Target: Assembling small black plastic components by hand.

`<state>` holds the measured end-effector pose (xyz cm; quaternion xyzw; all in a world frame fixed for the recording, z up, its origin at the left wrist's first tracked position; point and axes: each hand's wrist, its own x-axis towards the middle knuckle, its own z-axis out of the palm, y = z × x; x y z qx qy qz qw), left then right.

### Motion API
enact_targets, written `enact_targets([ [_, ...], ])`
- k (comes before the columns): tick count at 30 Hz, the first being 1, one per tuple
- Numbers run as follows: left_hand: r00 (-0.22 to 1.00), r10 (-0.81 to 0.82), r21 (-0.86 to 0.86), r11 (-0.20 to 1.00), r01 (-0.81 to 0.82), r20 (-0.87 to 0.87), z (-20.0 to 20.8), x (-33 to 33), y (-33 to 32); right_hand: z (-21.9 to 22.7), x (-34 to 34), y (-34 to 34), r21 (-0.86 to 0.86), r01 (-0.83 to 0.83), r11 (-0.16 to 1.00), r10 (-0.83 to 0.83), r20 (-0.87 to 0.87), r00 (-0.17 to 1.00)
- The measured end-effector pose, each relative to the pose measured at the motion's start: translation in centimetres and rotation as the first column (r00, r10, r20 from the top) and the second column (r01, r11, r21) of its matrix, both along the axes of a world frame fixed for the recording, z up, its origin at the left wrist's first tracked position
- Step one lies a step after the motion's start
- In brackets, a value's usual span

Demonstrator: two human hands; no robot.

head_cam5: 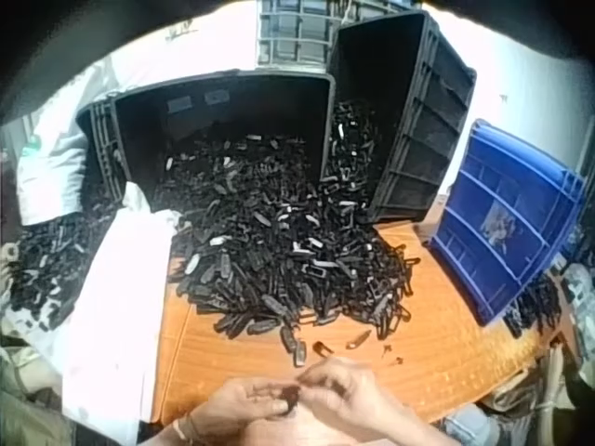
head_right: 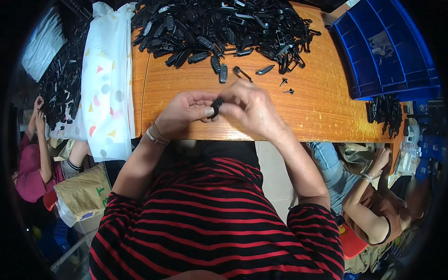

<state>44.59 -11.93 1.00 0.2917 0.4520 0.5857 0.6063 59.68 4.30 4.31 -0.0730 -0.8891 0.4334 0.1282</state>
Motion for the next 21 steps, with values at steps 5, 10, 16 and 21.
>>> enact_targets([
  [5, 0.964, 0.266, -0.033, 0.964, -0.265, 0.018, 0.1, -0.1, -0.3, -1.0, -2.9, 2.5, 0.429, 0.302, 0.851, -0.317, -0.039, 0.948],
  [10, 0.928, 0.365, -0.023, 0.931, -0.364, 0.072, -0.4, 0.1, -0.4, -0.8, -4.3, 2.8, 0.523, 0.207, 0.827, -0.285, 0.072, 0.956],
  [16, 0.928, 0.371, 0.043, 0.927, -0.373, 0.033, -0.3, -0.1, -0.8, 0.4, -2.6, 1.0, -0.13, 0.372, 0.919, -0.381, -0.054, 0.923],
  [21, 0.929, 0.356, 0.068, 0.929, -0.364, 0.104, 0.0, 0.5, -0.5, 0.6, -2.0, -4.0, -0.568, 0.22, 0.793, -0.412, -0.233, 0.881],
])
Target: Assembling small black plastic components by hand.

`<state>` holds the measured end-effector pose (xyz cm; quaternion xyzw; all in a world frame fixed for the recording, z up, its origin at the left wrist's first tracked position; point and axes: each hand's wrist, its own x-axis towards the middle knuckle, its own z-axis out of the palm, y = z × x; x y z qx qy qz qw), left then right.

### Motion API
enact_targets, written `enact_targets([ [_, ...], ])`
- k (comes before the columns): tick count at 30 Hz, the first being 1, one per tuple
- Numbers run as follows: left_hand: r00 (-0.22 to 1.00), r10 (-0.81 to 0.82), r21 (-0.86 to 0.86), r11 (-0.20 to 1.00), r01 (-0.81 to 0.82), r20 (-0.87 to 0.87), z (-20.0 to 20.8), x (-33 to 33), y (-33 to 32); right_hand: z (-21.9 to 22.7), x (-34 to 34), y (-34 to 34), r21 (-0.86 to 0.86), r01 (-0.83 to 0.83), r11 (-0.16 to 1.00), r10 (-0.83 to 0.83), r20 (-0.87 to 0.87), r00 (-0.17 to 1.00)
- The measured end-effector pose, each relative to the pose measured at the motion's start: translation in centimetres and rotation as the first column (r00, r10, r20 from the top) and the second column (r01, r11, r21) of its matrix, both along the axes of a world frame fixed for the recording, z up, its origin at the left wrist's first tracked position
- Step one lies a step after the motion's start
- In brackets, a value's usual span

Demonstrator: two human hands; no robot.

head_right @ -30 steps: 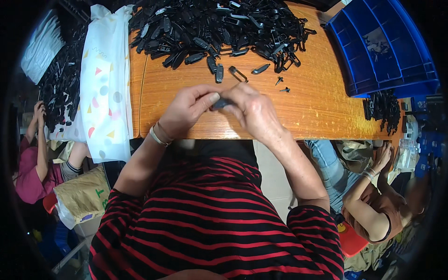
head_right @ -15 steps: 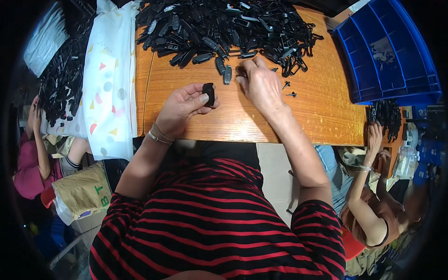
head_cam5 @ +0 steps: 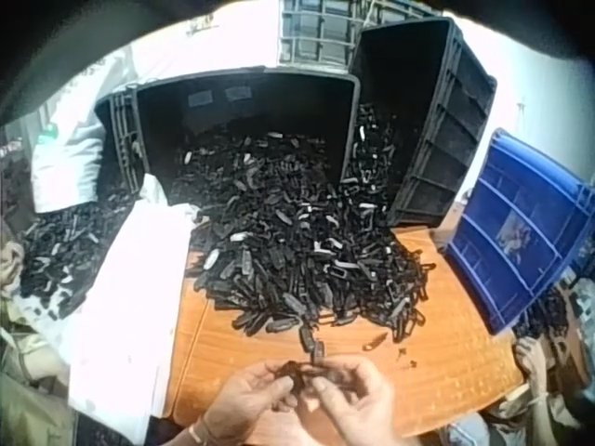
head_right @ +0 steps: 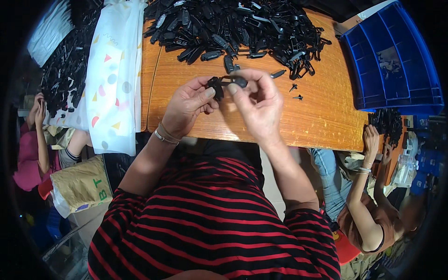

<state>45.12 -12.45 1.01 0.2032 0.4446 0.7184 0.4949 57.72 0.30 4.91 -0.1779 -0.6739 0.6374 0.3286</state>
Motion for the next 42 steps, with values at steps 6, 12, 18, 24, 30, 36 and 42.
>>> enact_targets([
  [6, 0.992, 0.103, -0.011, 0.995, -0.104, -0.077, 0.4, 0.1, -0.2, -1.5, 0.5, -0.8, 0.172, -0.016, 0.985, -0.02, 0.206, 0.978],
  [12, 0.988, 0.11, 0.0, 0.994, -0.111, -0.11, 0.3, 0.3, -0.4, -0.5, 0.2, -1.7, 0.083, -0.001, 0.997, -0.007, 0.102, 0.995],
  [18, 0.983, 0.154, 0.021, 0.988, -0.153, -0.099, 0.3, 0.5, -0.5, -1.3, 0.2, -1.7, 0.234, -0.03, 0.972, -0.025, 0.23, 0.973],
  [24, 0.985, 0.149, 0.028, 0.989, -0.147, -0.083, -0.6, 0.7, -0.8, -2.8, 0.2, -1.7, 0.26, -0.05, 0.964, -0.016, 0.245, 0.969],
  [30, 0.985, 0.138, 0.064, 0.989, -0.132, -0.103, -0.3, 1.0, -0.6, -2.9, 0.4, -2.2, 0.184, -0.013, 0.983, -0.021, 0.179, 0.984],
  [36, 0.975, 0.141, 0.116, 0.986, -0.122, -0.173, -0.3, 1.2, -0.7, -3.0, 0.5, -2.0, 0.358, -0.016, 0.934, -0.06, 0.201, 0.978],
  [42, 0.899, 0.204, 0.053, 0.979, -0.199, -0.388, 0.4, 2.8, -0.7, -3.5, 0.0, -2.9, 0.581, 0.087, 0.81, -0.161, 0.077, 0.984],
])
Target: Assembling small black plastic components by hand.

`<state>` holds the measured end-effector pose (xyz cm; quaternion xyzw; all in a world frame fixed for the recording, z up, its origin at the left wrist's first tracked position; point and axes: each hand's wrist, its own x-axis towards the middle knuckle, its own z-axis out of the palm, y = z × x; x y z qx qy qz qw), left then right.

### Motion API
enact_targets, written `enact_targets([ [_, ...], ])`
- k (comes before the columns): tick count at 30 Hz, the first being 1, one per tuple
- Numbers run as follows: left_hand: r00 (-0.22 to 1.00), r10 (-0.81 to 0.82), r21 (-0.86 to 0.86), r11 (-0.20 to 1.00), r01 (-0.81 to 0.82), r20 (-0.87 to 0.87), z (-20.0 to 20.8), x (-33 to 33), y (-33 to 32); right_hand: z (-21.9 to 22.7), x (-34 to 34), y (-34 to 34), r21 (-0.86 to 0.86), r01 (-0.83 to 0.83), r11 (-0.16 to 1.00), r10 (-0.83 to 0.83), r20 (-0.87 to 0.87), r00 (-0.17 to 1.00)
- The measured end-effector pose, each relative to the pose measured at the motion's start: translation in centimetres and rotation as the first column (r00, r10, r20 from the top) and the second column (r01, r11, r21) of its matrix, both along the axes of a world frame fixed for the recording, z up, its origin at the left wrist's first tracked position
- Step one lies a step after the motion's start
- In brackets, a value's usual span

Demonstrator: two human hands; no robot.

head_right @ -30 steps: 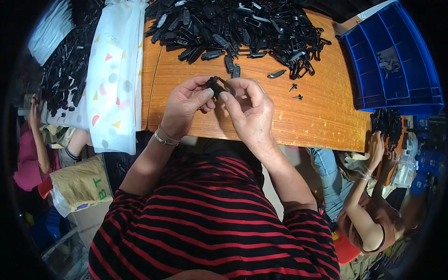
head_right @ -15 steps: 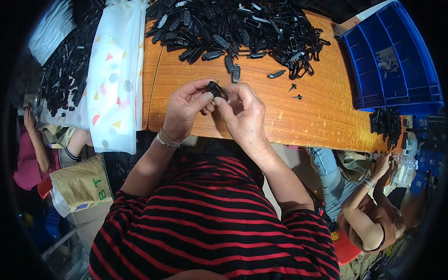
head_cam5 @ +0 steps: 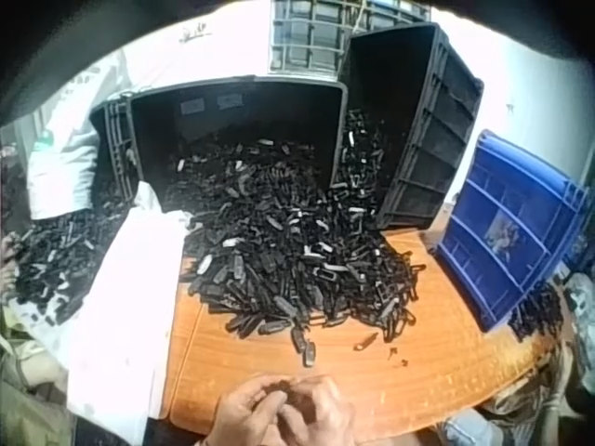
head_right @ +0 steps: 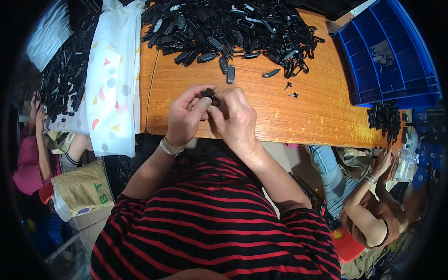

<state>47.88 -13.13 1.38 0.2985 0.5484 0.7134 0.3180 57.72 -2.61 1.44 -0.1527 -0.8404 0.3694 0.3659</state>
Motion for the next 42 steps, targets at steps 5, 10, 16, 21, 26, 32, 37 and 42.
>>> enact_targets([
  [5, 0.996, -0.078, 0.041, 0.996, 0.076, 0.045, -1.0, 0.1, 0.4, -0.3, 0.0, -0.9, -0.069, -0.009, 0.998, 0.012, 0.045, 0.999],
  [10, 0.979, -0.183, -0.027, 0.982, 0.186, 0.09, -0.1, -0.2, 0.8, -0.4, 0.5, -1.1, -0.237, -0.053, 0.97, 0.078, 0.098, 0.992],
  [16, 0.969, -0.248, -0.075, 0.966, 0.249, 0.02, -0.6, -1.7, 2.5, 0.1, 1.9, 3.3, -0.443, -0.252, 0.86, 0.328, 0.103, 0.939],
  [21, 0.656, -0.165, -0.29, 0.953, -0.085, -0.737, 0.9, -3.7, 4.5, 1.2, 3.7, 10.6, 0.289, 0.024, 0.957, -0.125, 0.336, 0.934],
  [26, 0.127, -0.226, -0.245, 0.957, -0.154, -0.966, 0.4, -5.0, 6.4, 1.0, 2.7, 13.9, 0.554, -0.03, 0.832, -0.255, 0.429, 0.867],
  [32, -0.035, -0.268, -0.264, 0.959, -0.103, -0.963, 0.5, -5.8, 8.3, 2.9, 1.8, 13.6, 0.468, -0.186, 0.864, -0.167, 0.614, 0.771],
  [37, 0.059, -0.191, -0.195, 0.978, -0.071, -0.98, 0.4, -5.8, 8.5, 2.1, 2.1, 12.1, -0.2, 0.012, 0.98, 0.101, 0.549, 0.83],
  [42, 0.937, -0.133, -0.115, 0.988, 0.101, -0.323, 0.0, -4.1, 7.0, 1.8, 2.0, 9.1, -0.647, -0.077, 0.759, 0.162, 0.073, 0.984],
])
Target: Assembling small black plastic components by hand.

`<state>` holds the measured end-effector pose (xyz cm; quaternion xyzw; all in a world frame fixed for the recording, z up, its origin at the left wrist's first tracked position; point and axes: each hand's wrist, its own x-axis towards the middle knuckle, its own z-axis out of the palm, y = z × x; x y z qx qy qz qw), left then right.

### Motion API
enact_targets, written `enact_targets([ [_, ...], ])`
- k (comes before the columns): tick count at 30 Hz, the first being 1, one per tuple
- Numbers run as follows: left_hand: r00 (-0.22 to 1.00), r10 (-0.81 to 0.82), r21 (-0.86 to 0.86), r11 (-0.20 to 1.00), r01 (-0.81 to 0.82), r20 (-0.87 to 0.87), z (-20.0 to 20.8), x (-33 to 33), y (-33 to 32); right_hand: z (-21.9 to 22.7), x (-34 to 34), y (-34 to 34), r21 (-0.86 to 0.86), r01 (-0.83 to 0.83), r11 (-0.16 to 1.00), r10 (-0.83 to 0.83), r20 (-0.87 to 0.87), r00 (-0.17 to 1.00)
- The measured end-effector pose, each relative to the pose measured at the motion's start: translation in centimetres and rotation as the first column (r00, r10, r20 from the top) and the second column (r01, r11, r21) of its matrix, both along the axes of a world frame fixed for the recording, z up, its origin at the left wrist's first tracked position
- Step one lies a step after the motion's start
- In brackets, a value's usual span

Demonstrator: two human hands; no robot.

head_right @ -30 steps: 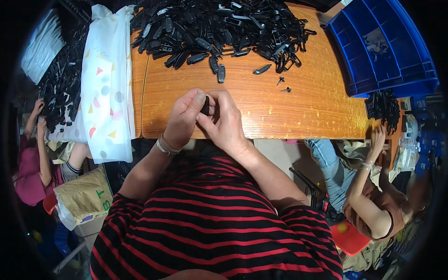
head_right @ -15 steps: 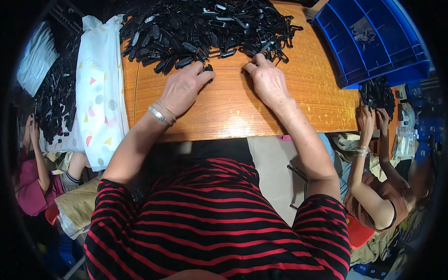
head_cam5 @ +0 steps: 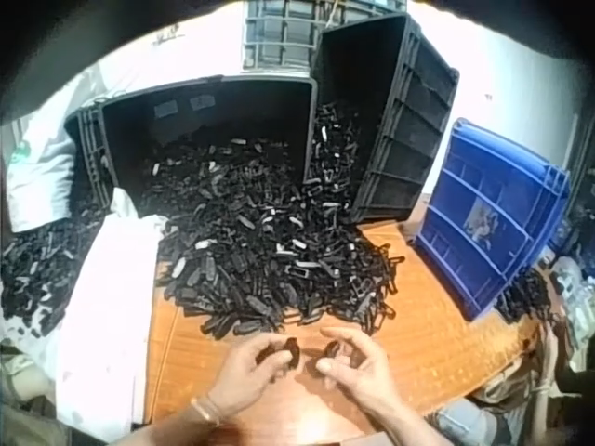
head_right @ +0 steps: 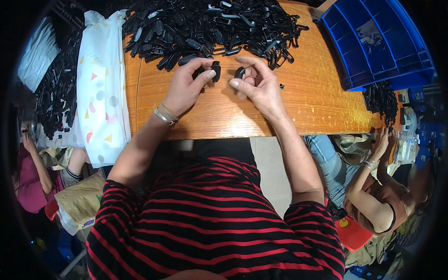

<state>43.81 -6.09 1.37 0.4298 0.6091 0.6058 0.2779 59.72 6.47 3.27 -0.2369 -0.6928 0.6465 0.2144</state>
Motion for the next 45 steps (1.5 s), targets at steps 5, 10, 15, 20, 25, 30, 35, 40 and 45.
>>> enact_targets([
  [5, 0.884, -0.032, -0.016, 0.999, 0.044, 0.466, 0.8, 1.6, -2.1, 0.7, -1.8, -3.1, -0.271, 0.113, 0.956, -0.21, -0.364, 0.908],
  [10, 0.843, -0.027, 0.117, 0.992, -0.043, 0.538, 1.0, 1.5, -3.2, 0.0, -1.5, -5.6, 0.088, 0.135, 0.987, -0.114, -0.211, 0.971],
  [15, 0.864, 0.02, 0.07, 0.996, -0.063, 0.502, 1.2, 1.4, -4.1, 0.4, -1.0, -6.3, 0.176, 0.136, 0.975, -0.093, -0.231, 0.969],
  [20, 0.901, 0.01, 0.101, 0.993, -0.06, 0.434, 1.2, 1.6, -4.2, 1.3, -1.3, -6.0, 0.349, 0.155, 0.924, -0.096, -0.181, 0.979],
  [25, 0.912, -0.029, 0.122, 0.992, -0.023, 0.408, 1.1, 1.3, -4.3, 1.4, -1.1, -5.9, 0.397, 0.129, 0.909, -0.086, -0.125, 0.988],
  [30, 0.929, -0.017, 0.115, 0.993, -0.028, 0.37, 0.0, 1.5, -4.5, 1.0, -1.2, -5.9, 0.438, 0.113, 0.892, -0.072, -0.108, 0.991],
  [35, 0.956, -0.025, 0.134, 0.991, -0.015, 0.293, -0.1, 2.4, -4.7, -0.4, -1.4, -6.5, 0.6, 0.152, 0.785, -0.083, -0.141, 0.987],
  [40, 0.927, 0.052, 0.126, 0.986, -0.105, 0.371, 0.3, 4.0, -4.9, -1.9, -1.8, -7.6, 0.645, 0.209, 0.735, -0.154, -0.142, 0.978],
  [45, 0.869, -0.077, 0.092, 0.995, 0.037, 0.489, 0.4, 3.3, -5.2, -2.1, -1.4, -9.0, 0.384, -0.003, 0.923, -0.025, 0.066, 0.998],
])
